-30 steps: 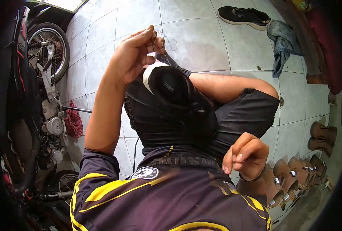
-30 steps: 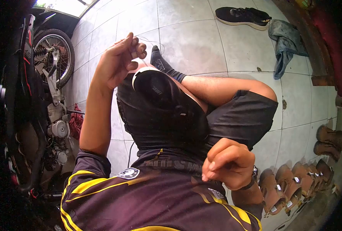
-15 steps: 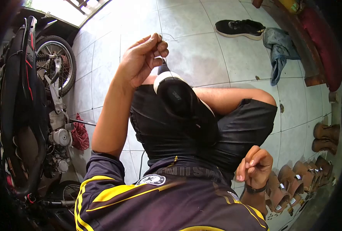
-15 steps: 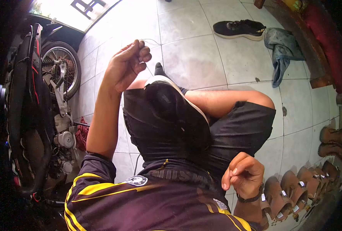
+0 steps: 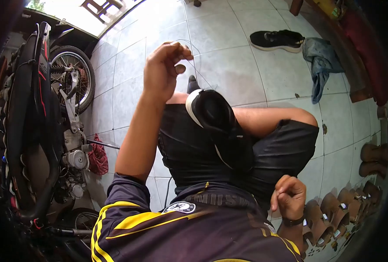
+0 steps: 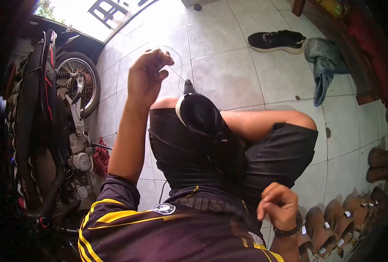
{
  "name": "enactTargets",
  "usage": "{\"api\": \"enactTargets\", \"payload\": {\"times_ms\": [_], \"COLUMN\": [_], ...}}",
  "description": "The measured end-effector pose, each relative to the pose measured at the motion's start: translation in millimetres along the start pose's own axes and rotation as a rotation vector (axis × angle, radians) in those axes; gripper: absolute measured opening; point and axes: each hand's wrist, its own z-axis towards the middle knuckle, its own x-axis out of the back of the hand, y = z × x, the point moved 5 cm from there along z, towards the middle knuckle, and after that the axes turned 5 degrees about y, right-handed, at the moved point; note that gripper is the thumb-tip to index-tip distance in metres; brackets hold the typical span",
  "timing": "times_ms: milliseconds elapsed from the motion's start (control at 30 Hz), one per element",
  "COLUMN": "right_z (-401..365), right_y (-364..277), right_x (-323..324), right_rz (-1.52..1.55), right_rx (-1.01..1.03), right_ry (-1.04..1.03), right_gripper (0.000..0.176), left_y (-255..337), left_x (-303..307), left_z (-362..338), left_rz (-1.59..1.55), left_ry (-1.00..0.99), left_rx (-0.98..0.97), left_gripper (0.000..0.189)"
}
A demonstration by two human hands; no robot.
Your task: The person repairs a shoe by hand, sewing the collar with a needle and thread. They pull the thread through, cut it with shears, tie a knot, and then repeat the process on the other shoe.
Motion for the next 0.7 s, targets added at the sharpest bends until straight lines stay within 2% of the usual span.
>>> {"api": "enactTargets", "payload": {"times_ms": [167, 200, 300, 400, 533, 600, 667, 700], "right_z": [-28.4, -36.0, -59.2, -72.4, -88.6, -90.7, -97.0, -102.1], "right_y": [-55.3, -68.8, -102.2, -121.3, -141.0, -153.1, -169.1, -179.3], "right_x": [57.1, 71.0, 110.7, 121.9, 114.1, 99.3, 85.0, 78.7], "right_rz": [-0.278, -0.345, -0.474, -0.483, -0.533, -0.565, -0.593, -0.559], "right_rx": [0.271, 0.354, 0.452, 0.502, 0.6, 0.672, 0.719, 0.731], "right_ry": [0.203, 0.238, 0.386, 0.431, 0.456, 0.294, 0.233, 0.214], "right_gripper": [0.019, 0.018, 0.008, 0.008, 0.01, 0.009, 0.012, 0.013], "left_y": [-9.3, -9.1, -5.1, 0.2, -2.3, -0.5, 1.4, -0.2], "left_x": [10.6, 13.9, 7.8, -1.7, -15.2, -28.4, -34.4, -35.9], "left_z": [12.3, 14.6, 12.7, 9.3, -5.3, -8.5, -12.5, -11.9], "left_rz": [-0.358, -0.362, -0.4, -0.282, -0.168, -0.22, -0.233, -0.093], "left_ry": [-0.335, -0.337, -0.523, -0.589, -0.541, -0.77, -0.802, -0.772], "left_rx": [0.332, 0.339, 0.395, 0.294, 0.185, 0.141, 0.154, 0.155], "left_gripper": [0.019, 0.019, 0.021, 0.02, 0.029, 0.039, 0.042, 0.044]}}
